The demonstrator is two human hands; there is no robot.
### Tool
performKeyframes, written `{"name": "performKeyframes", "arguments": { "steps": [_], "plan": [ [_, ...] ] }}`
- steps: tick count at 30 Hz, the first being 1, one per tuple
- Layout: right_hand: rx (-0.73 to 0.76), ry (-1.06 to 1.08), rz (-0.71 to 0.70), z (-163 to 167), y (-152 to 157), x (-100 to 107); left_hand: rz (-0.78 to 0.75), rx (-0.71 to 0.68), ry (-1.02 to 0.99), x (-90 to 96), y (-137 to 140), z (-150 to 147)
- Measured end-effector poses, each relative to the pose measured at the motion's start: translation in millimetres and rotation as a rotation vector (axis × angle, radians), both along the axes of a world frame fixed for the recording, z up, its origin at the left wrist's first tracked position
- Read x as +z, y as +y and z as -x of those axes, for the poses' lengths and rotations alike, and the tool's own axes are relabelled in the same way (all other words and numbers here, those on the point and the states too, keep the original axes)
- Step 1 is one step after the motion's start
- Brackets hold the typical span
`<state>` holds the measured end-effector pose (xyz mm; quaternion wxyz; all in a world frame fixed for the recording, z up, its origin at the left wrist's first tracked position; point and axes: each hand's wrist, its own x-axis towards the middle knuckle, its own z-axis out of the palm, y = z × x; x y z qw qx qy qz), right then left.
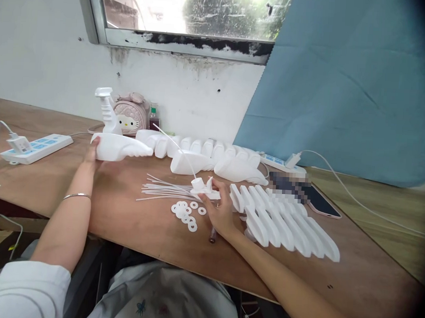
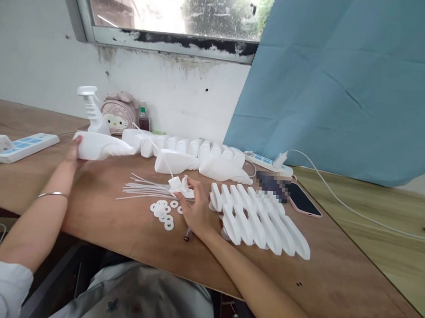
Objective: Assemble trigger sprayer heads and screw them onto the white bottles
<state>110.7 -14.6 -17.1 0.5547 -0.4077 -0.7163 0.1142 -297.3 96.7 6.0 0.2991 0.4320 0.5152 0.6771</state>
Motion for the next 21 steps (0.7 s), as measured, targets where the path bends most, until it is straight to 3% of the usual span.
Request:
{"name": "performKeyframes", "arguments": {
  "steps": [5, 9, 18, 21],
  "plan": [
    [0.026, -0.046, -0.007, 1.3, 0.5, -2.2, -0.05, 0.16, -0.161, -0.7, -4.9, 4.8],
    [0.041, -0.069, -0.006, 1.5, 1.0, -2.6, -0.056, 0.187, -0.209, 0.9, -3.5, 2.5],
    [0.09, -0.135, 0.021, 1.0, 2.2, -3.9, -0.067, 0.066, -0.209, 7.0, -4.2, -7.5],
    [0.042, -0.076, 0.049, 1.8, 3.6, -5.8, -0.083, -0.02, -0.191, 10.7, -1.6, -17.8]
  ]
}}
